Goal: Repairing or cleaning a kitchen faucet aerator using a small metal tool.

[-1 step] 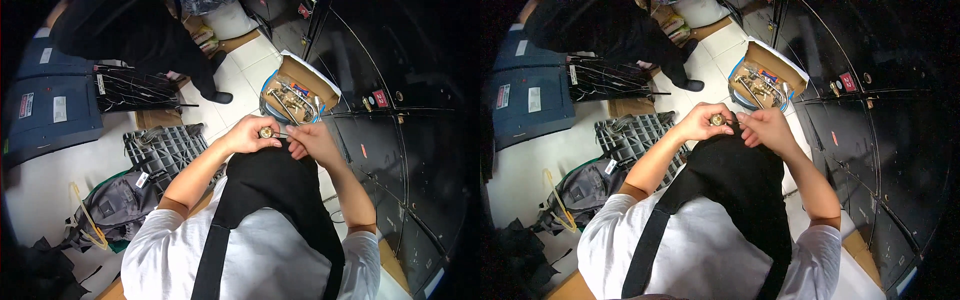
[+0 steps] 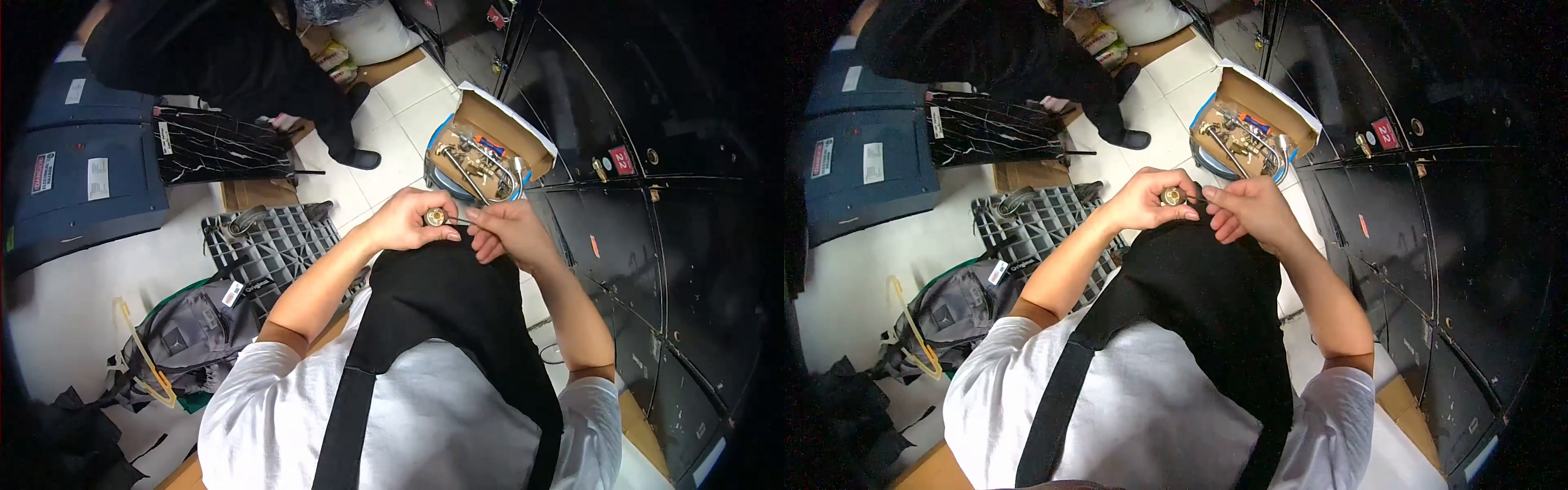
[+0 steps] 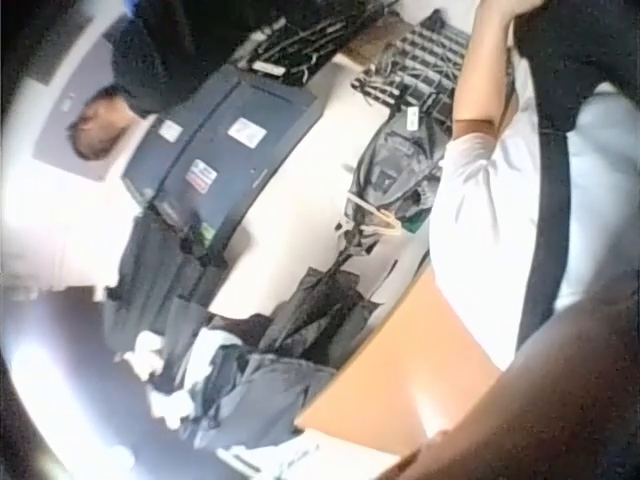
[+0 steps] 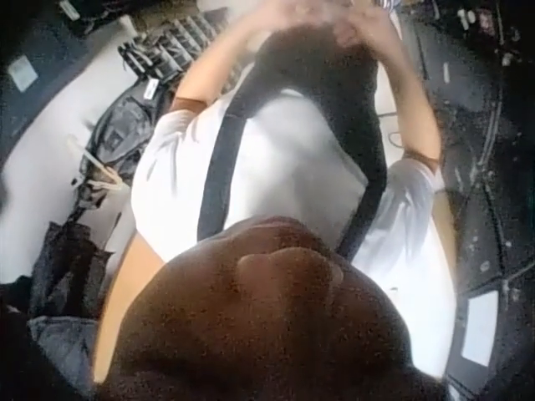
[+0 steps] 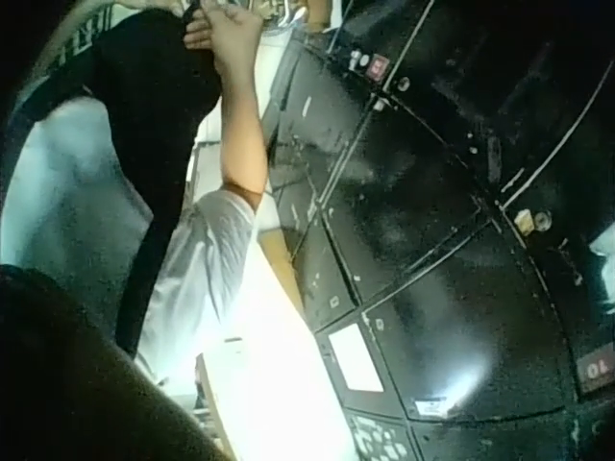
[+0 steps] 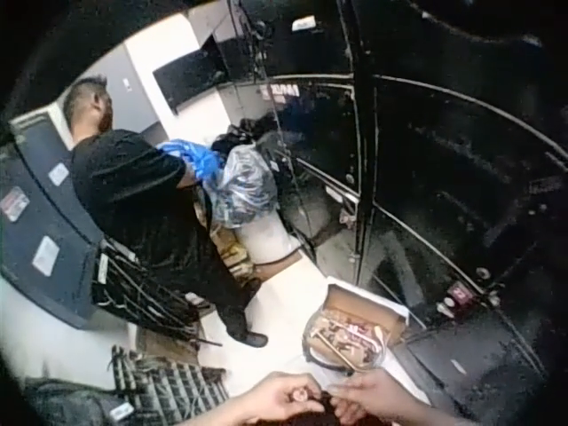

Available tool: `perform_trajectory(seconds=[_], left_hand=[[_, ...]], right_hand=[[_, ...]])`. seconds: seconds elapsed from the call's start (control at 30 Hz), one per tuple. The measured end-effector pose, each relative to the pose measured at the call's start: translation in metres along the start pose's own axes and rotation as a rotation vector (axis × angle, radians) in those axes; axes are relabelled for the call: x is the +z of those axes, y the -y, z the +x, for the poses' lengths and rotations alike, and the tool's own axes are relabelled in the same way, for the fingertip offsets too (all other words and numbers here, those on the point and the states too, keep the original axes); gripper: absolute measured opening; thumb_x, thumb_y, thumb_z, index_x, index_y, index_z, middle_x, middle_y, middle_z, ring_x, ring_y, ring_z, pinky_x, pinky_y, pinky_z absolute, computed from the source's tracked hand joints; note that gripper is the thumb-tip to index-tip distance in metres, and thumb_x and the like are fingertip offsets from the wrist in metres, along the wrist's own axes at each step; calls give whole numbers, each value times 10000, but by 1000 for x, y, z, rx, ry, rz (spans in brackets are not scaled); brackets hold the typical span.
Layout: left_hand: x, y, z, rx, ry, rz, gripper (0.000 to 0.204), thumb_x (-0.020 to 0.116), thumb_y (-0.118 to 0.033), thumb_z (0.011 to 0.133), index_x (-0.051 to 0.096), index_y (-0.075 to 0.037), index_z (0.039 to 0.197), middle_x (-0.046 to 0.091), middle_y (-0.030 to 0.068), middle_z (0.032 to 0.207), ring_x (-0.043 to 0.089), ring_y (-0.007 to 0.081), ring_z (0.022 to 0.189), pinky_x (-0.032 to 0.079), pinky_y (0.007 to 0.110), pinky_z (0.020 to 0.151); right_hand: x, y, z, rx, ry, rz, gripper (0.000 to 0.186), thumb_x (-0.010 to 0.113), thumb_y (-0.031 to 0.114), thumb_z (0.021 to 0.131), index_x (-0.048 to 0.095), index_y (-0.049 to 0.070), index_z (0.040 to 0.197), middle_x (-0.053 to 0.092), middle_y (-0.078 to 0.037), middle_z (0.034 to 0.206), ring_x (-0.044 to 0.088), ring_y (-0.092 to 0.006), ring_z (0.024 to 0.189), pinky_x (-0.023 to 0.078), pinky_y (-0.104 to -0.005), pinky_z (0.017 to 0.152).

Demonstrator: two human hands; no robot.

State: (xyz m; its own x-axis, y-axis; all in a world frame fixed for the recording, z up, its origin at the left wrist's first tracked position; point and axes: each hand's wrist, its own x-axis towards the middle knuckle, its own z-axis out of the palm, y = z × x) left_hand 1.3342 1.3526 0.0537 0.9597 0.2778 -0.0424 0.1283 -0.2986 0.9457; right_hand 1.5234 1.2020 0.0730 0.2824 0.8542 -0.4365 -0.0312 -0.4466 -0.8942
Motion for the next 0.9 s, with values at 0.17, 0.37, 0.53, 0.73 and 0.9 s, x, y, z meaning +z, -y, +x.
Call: perform_trajectory(seconds=[0.17, 0.37, 0.53, 0.73, 0.9], left_hand=[[1, -4, 1, 29, 32, 1, 272, 850, -220, 838, 658, -80, 971, 729, 74, 881, 719, 249, 797, 537, 347, 698], [2, 0, 0, 24, 7, 9, 286, 845, -261, 843, 653, -99, 978, 719, 72, 841, 712, 261, 758, 531, 358, 669], [2, 2, 0, 14, -25, 166, 308, 843, -306, 842, 642, -117, 979, 699, 81, 792, 692, 272, 676, 517, 377, 617], [0, -6, 2, -45, 9, 152, 297, 848, -259, 841, 655, -92, 992, 722, 80, 859, 712, 266, 772, 533, 366, 685], [-1, -17, 7, -153, 45, 170, 284, 854, -218, 838, 668, -72, 996, 746, 75, 914, 733, 257, 845, 546, 355, 737]], right_hand=[[-12, 4, 4, 148, 231, 187, 166, 751, 142, 946, 709, -16, 917, 697, -64, 717, 688, -157, 626, 558, -311, 577], [-9, 4, 3, -1144, -36, -696, 159, 777, 14, 837, 732, -47, 977, 723, -125, 855, 731, -240, 773, 566, -322, 677], [2, -14, 2, -154, 72, 314, 176, 799, -13, 810, 760, -43, 979, 746, -144, 885, 746, -239, 791, 573, -301, 713], [-3, -10, 5, -804, -110, -342, 225, 772, -31, 812, 763, 23, 1030, 744, -110, 904, 743, -225, 778, 575, -286, 691], [4, -10, 3, -901, -140, -467, 217, 716, -44, 834, 739, 53, 1026, 689, -97, 874, 706, -279, 765, 568, -361, 678]])
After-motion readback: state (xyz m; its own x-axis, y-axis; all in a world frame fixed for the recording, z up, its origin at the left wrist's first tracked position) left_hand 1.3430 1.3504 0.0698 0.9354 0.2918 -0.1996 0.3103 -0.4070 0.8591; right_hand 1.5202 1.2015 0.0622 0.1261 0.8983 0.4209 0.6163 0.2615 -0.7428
